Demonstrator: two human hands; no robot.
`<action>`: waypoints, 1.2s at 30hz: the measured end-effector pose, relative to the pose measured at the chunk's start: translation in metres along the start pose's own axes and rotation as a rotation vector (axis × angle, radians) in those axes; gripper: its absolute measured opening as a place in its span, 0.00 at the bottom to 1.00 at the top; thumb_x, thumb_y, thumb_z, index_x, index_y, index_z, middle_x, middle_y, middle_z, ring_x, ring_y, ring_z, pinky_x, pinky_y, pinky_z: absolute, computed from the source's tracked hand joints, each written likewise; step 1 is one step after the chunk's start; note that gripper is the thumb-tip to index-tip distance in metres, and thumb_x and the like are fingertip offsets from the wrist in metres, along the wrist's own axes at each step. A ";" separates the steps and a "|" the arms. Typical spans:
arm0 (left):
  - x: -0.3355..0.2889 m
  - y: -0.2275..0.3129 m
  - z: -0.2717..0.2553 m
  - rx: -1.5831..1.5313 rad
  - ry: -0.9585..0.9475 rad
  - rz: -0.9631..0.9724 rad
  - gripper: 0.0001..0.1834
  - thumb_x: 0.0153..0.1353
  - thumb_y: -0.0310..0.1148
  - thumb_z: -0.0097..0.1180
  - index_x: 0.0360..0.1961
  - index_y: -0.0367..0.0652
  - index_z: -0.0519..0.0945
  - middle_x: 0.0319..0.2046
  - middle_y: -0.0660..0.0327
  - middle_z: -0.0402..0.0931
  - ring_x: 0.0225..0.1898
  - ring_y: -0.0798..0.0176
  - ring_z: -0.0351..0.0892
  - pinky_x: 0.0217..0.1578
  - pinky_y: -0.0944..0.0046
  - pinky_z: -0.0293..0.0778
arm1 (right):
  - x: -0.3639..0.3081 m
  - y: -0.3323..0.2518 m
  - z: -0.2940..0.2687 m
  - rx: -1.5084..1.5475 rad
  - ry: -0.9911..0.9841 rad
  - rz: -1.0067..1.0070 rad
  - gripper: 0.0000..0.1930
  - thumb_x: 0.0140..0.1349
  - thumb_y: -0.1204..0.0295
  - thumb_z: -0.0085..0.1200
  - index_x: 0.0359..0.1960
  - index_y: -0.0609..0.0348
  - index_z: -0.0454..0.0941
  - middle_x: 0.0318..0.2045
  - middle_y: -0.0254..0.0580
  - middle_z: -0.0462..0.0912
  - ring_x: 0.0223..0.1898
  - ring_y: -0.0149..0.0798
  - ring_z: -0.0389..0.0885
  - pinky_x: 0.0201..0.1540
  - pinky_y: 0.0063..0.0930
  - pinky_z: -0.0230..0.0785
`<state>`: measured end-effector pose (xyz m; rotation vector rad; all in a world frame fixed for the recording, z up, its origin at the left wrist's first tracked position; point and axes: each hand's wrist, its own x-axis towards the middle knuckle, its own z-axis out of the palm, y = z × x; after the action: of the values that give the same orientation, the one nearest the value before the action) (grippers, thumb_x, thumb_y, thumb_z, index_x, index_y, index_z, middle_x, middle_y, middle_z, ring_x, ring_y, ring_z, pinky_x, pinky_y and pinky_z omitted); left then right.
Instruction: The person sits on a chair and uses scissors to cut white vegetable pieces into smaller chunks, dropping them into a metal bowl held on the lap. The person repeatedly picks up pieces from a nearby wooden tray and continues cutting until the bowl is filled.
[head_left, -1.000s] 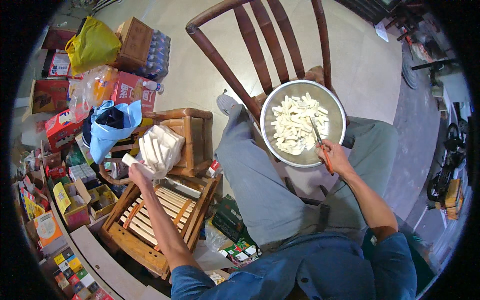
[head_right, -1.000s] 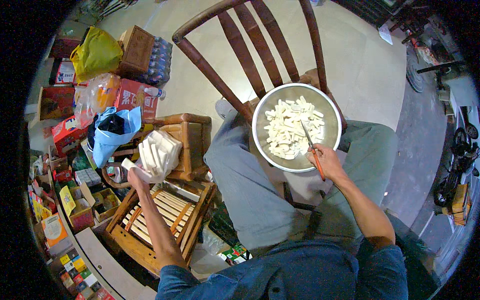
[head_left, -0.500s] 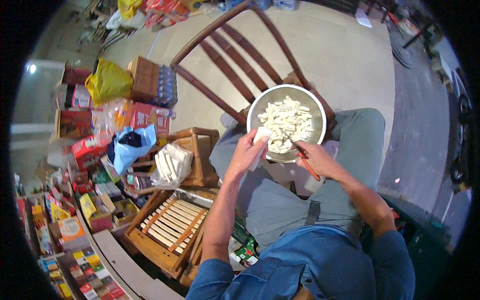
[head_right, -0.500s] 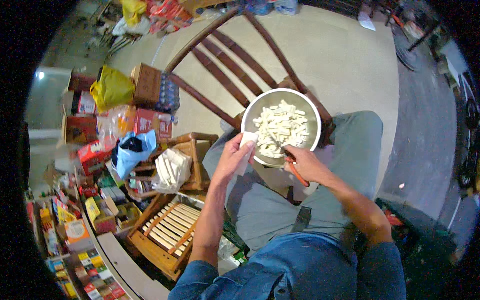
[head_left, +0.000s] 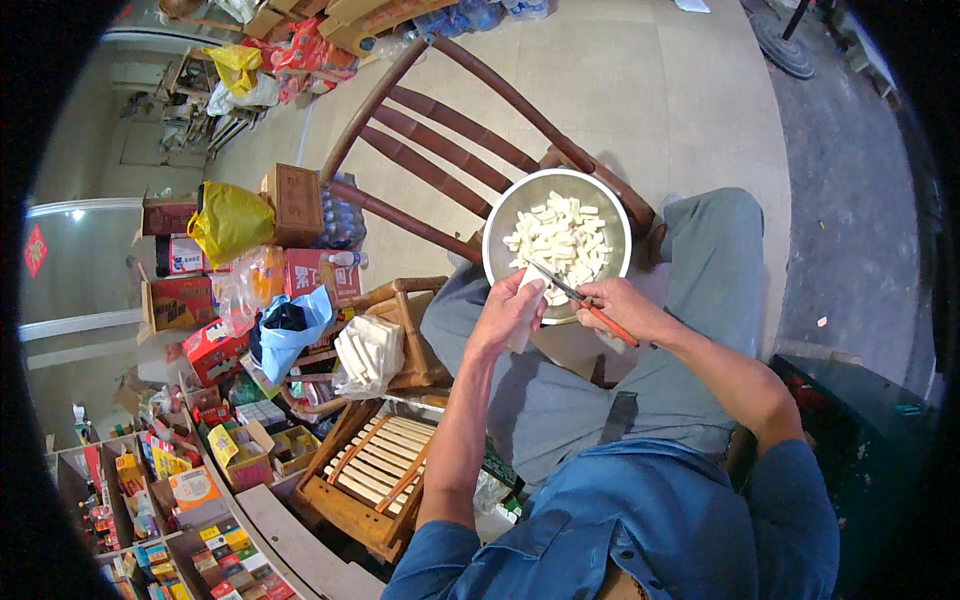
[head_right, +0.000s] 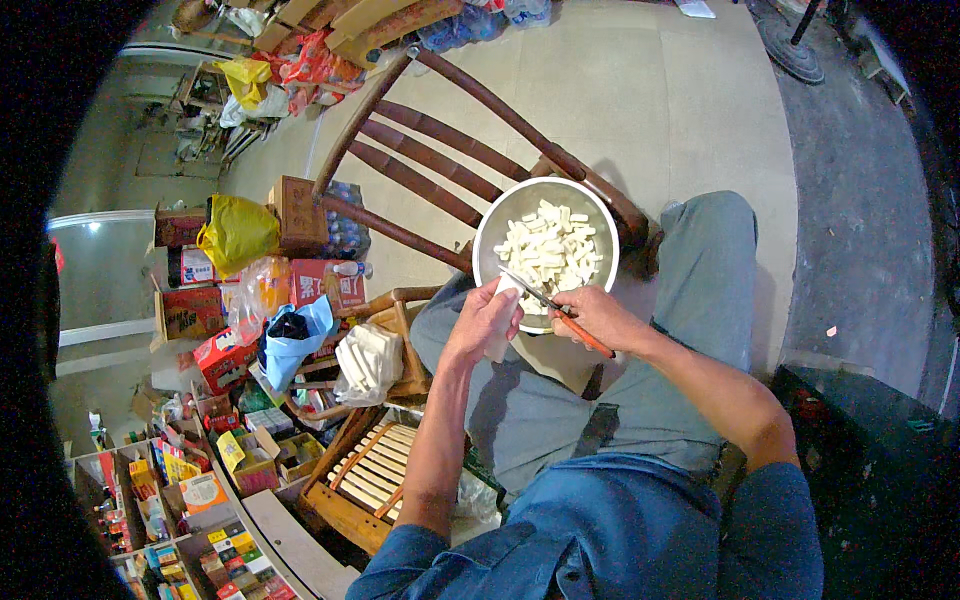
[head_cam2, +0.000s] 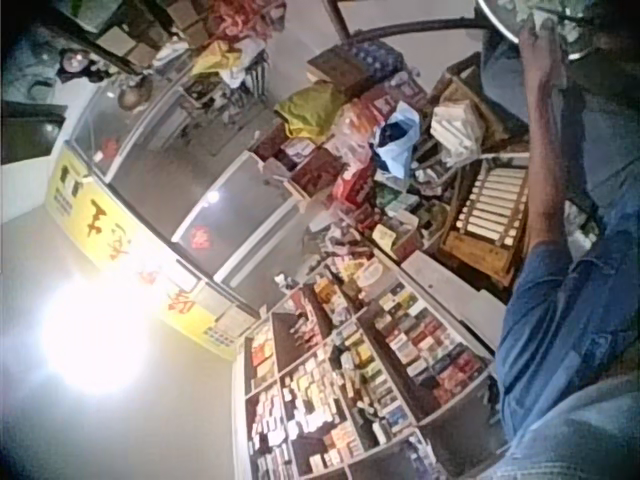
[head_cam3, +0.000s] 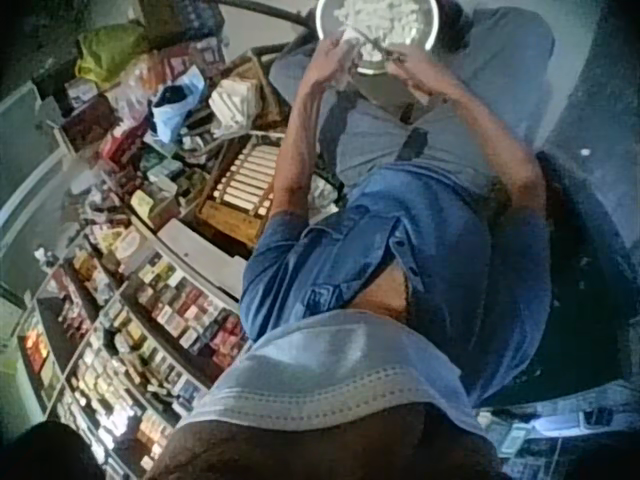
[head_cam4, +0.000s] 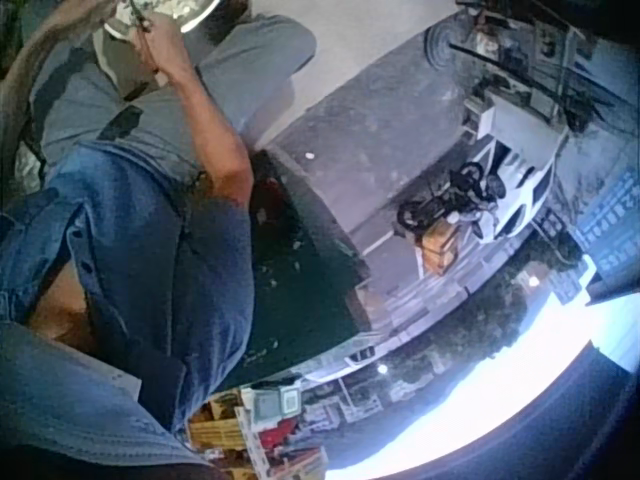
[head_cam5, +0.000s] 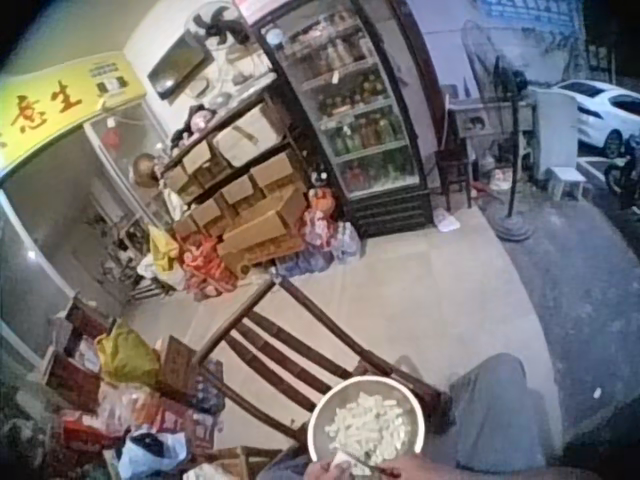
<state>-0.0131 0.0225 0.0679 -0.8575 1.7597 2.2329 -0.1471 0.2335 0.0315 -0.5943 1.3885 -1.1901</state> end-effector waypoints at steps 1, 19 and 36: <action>0.000 -0.003 -0.001 0.023 0.016 0.010 0.11 0.78 0.36 0.54 0.50 0.41 0.81 0.27 0.66 0.78 0.24 0.72 0.74 0.25 0.68 0.73 | 0.000 0.002 0.000 0.013 0.009 0.025 0.15 0.62 0.68 0.62 0.48 0.62 0.82 0.24 0.39 0.82 0.24 0.33 0.81 0.32 0.33 0.77; -0.001 -0.025 -0.010 0.209 0.115 0.016 0.11 0.72 0.34 0.60 0.44 0.35 0.83 0.26 0.65 0.80 0.23 0.72 0.77 0.26 0.67 0.75 | 0.004 -0.006 -0.004 -0.027 -0.028 0.174 0.21 0.62 0.69 0.62 0.56 0.62 0.79 0.27 0.42 0.81 0.27 0.33 0.81 0.33 0.35 0.73; 0.006 -0.028 -0.007 0.242 0.101 0.010 0.09 0.65 0.30 0.66 0.40 0.34 0.85 0.25 0.65 0.82 0.24 0.73 0.79 0.27 0.67 0.75 | 0.007 0.020 -0.002 -0.294 0.030 -0.138 0.20 0.57 0.70 0.66 0.51 0.65 0.83 0.26 0.43 0.84 0.29 0.37 0.84 0.36 0.37 0.76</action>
<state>-0.0030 0.0228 0.0405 -0.9232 2.0302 1.9592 -0.1447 0.2351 0.0109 -0.8931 1.5823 -1.1134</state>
